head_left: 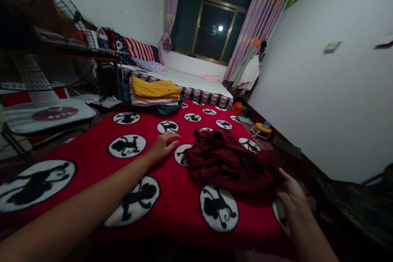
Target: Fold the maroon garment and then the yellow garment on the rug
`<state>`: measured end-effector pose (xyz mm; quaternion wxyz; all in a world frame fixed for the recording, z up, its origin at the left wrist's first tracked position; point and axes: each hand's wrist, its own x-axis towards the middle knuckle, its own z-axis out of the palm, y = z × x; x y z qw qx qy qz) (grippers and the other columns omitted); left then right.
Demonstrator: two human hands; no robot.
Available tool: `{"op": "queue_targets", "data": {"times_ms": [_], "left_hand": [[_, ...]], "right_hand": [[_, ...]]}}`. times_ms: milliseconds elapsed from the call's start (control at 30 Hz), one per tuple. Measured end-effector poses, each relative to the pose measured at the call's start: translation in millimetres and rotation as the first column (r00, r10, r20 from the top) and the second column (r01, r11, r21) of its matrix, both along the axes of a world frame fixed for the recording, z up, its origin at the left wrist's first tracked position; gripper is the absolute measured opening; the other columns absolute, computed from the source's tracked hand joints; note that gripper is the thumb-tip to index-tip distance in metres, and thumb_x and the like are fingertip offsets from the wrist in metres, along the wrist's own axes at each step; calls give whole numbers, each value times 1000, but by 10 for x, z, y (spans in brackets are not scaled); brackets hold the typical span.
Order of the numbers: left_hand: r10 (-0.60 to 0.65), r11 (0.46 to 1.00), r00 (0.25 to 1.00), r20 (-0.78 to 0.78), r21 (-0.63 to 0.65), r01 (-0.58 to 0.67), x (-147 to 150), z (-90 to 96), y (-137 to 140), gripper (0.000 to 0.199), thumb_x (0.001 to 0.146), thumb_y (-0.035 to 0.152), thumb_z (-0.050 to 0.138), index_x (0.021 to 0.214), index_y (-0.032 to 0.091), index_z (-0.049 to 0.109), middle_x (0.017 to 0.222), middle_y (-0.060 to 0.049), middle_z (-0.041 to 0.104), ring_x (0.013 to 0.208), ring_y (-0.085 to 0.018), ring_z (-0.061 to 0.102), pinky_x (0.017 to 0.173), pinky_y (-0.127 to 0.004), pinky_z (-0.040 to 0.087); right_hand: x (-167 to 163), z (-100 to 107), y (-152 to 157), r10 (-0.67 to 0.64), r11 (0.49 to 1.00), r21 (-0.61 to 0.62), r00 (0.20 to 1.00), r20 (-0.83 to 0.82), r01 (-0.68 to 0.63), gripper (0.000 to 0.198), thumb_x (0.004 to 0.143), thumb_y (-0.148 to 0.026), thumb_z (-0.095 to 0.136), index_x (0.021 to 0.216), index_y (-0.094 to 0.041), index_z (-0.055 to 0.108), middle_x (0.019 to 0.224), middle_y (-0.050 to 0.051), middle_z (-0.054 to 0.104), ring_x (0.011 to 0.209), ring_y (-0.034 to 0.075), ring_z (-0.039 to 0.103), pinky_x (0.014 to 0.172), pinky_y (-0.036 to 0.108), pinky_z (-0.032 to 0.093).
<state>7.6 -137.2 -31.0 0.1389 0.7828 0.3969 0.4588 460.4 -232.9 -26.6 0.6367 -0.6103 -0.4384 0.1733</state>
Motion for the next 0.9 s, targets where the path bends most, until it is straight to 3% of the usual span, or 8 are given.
{"op": "queue_targets", "data": {"times_ms": [100, 167, 267, 400, 500, 600, 733, 900], "left_hand": [[-78, 996, 997, -29, 31, 79, 182, 93, 14, 24, 88, 30, 52, 100, 19, 69, 106, -8, 67, 103, -20, 60, 95, -34, 45], [-155, 988, 986, -68, -1, 156, 391, 156, 13, 25, 89, 32, 51, 97, 19, 71, 102, -8, 68, 100, -20, 60, 93, -34, 45], [-226, 971, 958, -175, -123, 206, 754, 203, -102, 37, 88, 47, 52, 105, 19, 70, 106, -9, 67, 102, -23, 60, 93, -35, 45], [-213, 972, 882, -419, -178, 150, 1079, 155, -438, 95, 59, 69, 70, 136, 18, 49, 138, -20, 47, 124, -41, 43, 103, -55, 34], [-180, 981, 842, -508, -155, 116, 1132, 116, -612, 98, 60, 62, 74, 142, 18, 41, 143, -22, 38, 128, -44, 36, 104, -59, 29], [-152, 988, 845, -513, -108, 112, 1113, 111, -624, 76, 71, 47, 69, 138, 19, 46, 134, -18, 46, 119, -38, 43, 101, -53, 35], [-131, 991, 863, -488, -84, 103, 1092, 95, -570, 48, 74, 23, 59, 122, 21, 57, 115, -12, 54, 104, -29, 50, 92, -42, 44], [-170, 984, 779, -603, -63, 166, 936, 316, -509, 31, 72, 10, 52, 96, 25, 64, 98, -5, 59, 89, -22, 55, 72, -30, 46]], "right_hand": [[75, 15, -60, -294, 951, 50, 943, -155, 304, 46, 58, -42, 69, 97, -23, 56, 97, 7, 65, 91, 27, 66, 78, 48, 55], [-42, 156, -35, -347, 925, 154, 937, -34, 348, 55, 60, -40, 71, 108, -21, 55, 112, 9, 61, 105, 27, 61, 90, 48, 49], [-440, 395, 107, -113, 987, 144, 936, 333, 68, 57, 69, -42, 69, 118, -20, 54, 119, 11, 60, 113, 27, 56, 98, 46, 43], [-955, 478, 454, 270, 958, -125, 676, 685, -257, 83, 68, -47, 73, 139, -24, 39, 141, 12, 46, 130, 29, 42, 107, 47, 34], [-1123, 389, 744, 326, 944, -245, 531, 782, -219, 95, 69, -51, 72, 147, -23, 27, 144, 14, 41, 132, 31, 39, 106, 46, 35], [-1184, 338, 968, 334, 932, -359, 490, 805, -44, 79, 73, -47, 69, 142, -23, 40, 125, 15, 57, 114, 34, 55, 94, 46, 43], [-1198, 463, 1142, 368, 911, -393, 677, 637, -125, 28, 69, -17, 67, 95, -23, 72, 99, 9, 69, 96, 29, 63, 82, 36, 47], [-958, 865, 1172, 436, 875, -272, 896, 86, -400, 11, 59, -8, 64, 58, -18, 66, 50, -1, 62, 58, 20, 62, 57, 29, 51]]}}
